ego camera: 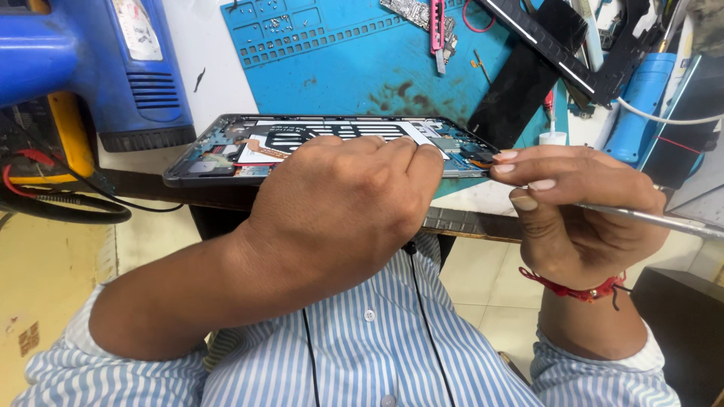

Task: The person disassembles a tablet by removing screws and prying open the casing. They use a screwdriver and a plastic pry tool to detach the back cover and disconnect internal components.

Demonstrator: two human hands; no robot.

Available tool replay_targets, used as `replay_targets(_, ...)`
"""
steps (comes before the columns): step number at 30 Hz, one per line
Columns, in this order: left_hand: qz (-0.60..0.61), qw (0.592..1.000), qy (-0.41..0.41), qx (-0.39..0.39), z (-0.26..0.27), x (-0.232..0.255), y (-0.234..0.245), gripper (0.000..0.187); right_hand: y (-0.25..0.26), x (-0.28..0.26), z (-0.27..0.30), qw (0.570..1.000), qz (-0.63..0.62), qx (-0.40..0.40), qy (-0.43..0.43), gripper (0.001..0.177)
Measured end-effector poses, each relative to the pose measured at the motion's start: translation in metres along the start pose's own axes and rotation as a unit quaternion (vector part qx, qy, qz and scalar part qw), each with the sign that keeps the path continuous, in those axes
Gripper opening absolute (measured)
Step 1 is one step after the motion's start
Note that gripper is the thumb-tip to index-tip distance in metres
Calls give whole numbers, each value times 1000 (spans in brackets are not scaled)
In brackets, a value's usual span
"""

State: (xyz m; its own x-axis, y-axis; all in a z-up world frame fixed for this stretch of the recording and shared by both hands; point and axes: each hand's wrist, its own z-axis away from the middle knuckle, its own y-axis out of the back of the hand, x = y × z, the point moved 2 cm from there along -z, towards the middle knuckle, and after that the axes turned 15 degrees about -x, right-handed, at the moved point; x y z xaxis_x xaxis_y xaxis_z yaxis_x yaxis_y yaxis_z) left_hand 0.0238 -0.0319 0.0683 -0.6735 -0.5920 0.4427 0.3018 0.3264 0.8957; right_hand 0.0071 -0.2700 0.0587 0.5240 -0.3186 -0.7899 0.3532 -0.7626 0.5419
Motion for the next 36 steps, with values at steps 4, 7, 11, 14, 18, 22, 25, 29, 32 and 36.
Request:
replay_targets(4, 2, 1000, 0, 0, 0, 0, 0, 6, 1, -1, -1, 1000, 10, -1, 2, 19)
replay_targets(7, -3, 1000, 1, -7, 0, 0, 0, 8, 2, 0, -2, 1000, 18, -7, 0, 19)
replay_targets(11, -6, 1000, 2, -6, -1, -1, 0, 8, 4, 2, -2, 1000, 21, -13, 8, 19)
replay_targets(14, -7, 1000, 1, 0, -1, -1, 1, 8, 4, 2, -2, 999, 33, -22, 12, 20)
replay_targets(18, -8, 1000, 0, -5, -2, -1, 0, 9, 3, 2, -1, 999, 31, -14, 10, 20)
replay_targets(22, 1, 1000, 0, -8, -2, -2, 1, 9, 3, 1, -3, 999, 38, -22, 7, 20)
replay_targets(25, 2, 1000, 0, -9, -2, -1, 1, 9, 5, -1, -4, 998, 49, -34, 6, 20)
replay_targets(29, 2, 1000, 0, -15, -2, -1, 0, 9, 6, -6, -8, 997, 63, -48, 13, 18)
replay_targets(32, -2, 1000, 1, -13, -2, -1, 1, 9, 7, -9, -14, 995, 76, -64, 22, 16)
replay_targets(36, -3, 1000, 0, 3, 0, 0, 2, 7, 8, -12, -22, 988, 114, -91, 45, 13)
